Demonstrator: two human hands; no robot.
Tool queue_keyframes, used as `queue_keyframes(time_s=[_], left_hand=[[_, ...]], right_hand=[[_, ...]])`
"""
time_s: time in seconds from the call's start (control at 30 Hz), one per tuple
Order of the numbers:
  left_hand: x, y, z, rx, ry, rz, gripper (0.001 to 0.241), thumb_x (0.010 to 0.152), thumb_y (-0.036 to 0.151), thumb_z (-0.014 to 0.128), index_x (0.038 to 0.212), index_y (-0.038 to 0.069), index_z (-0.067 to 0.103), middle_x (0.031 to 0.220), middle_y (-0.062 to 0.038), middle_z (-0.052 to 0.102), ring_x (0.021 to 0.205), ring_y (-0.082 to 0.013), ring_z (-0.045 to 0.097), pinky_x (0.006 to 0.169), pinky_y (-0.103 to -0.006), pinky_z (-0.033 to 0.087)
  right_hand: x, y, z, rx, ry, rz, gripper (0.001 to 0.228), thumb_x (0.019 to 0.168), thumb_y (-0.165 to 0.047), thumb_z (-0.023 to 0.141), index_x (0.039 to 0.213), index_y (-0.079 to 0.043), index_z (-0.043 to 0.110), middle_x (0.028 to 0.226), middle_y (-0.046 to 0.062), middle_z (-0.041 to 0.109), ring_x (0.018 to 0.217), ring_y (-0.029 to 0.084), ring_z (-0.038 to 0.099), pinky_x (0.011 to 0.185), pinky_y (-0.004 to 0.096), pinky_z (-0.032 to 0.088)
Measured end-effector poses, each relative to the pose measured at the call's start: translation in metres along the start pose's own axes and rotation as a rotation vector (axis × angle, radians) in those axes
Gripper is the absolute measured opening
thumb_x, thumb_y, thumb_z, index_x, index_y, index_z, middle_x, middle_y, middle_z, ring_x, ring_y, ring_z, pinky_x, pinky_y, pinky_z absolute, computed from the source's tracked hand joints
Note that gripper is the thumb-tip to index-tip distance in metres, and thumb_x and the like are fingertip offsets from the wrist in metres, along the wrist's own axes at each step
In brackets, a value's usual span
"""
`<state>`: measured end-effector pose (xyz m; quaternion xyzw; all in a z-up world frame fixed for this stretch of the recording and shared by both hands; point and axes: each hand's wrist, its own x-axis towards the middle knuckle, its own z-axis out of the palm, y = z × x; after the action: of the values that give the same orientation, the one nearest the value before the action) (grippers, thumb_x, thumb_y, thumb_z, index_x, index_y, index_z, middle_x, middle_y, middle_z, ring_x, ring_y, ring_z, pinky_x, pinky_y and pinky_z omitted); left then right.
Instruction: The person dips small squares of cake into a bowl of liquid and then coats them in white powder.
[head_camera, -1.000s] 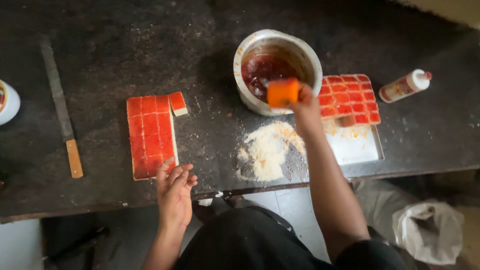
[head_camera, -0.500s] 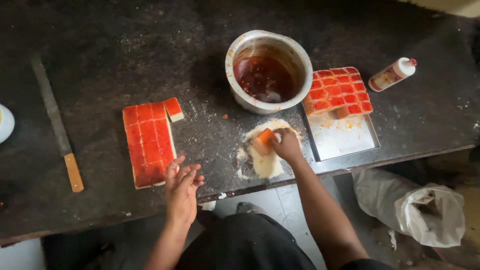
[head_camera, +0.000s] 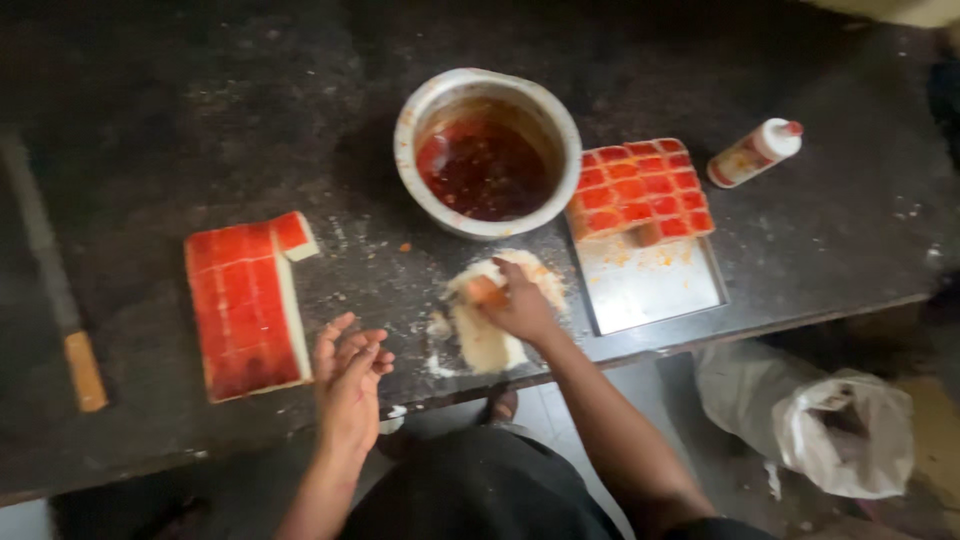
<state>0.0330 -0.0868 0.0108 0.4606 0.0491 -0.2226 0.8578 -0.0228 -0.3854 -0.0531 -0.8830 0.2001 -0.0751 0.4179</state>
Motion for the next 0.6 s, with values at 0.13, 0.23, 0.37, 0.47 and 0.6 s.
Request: queue_keyframes(time_s=[0.13,0.23,0.37,0.47,0.6], left_hand=[[0.001,-0.009,0.021,0.005,-0.004,-0.006,0.052,0.094,0.003,0.061,0.143,0.012,0.044,0.112,-0.011,0.065,0.089,-0.0179,0.062,0.079,-0.0328,0.050],[-0.002,-0.013,0.033,0.017,-0.010,0.027,0.053,0.095,0.003,0.062,0.143,0.012,0.044,0.112,-0.011,0.065,0.090,-0.0174,0.062,0.080,-0.0320,0.049],[-0.003,-0.023,0.046,0.058,-0.011,0.011,0.057,0.091,-0.001,0.064,0.143,0.012,0.043,0.111,-0.012,0.065,0.091,-0.0169,0.062,0.080,-0.0318,0.050],[-0.002,-0.029,0.055,0.066,-0.037,0.025,0.061,0.089,-0.004,0.065,0.143,0.011,0.042,0.110,-0.012,0.065,0.092,-0.0162,0.062,0.080,-0.0309,0.050],[0.002,-0.038,0.068,0.084,-0.037,0.028,0.061,0.089,-0.005,0.064,0.143,0.011,0.042,0.111,-0.012,0.065,0.091,-0.0156,0.061,0.078,-0.0304,0.050]], right_hand=[[0.008,-0.003,-0.008,-0.008,-0.145,0.152,0.071,0.078,-0.025,0.078,0.140,-0.005,0.050,0.106,0.029,0.070,0.098,0.041,0.069,0.086,0.048,0.054],[0.019,0.015,-0.004,-0.073,-0.065,-0.003,0.075,0.074,-0.023,0.078,0.140,-0.004,0.049,0.118,0.026,0.068,0.108,0.040,0.067,0.091,0.046,0.054],[0.019,0.001,0.000,-0.239,-0.149,-0.095,0.087,0.079,-0.030,0.083,0.147,0.001,0.037,0.125,0.026,0.064,0.114,0.041,0.062,0.098,0.048,0.051],[0.013,-0.032,0.005,-0.498,-0.260,-0.098,0.097,0.067,-0.030,0.088,0.146,-0.008,0.035,0.120,0.022,0.062,0.115,0.041,0.061,0.095,0.054,0.047],[0.010,0.003,-0.034,0.154,-0.200,0.256,0.102,0.068,-0.026,0.085,0.152,-0.011,0.030,0.117,0.021,0.066,0.104,0.036,0.069,0.090,0.049,0.058]])
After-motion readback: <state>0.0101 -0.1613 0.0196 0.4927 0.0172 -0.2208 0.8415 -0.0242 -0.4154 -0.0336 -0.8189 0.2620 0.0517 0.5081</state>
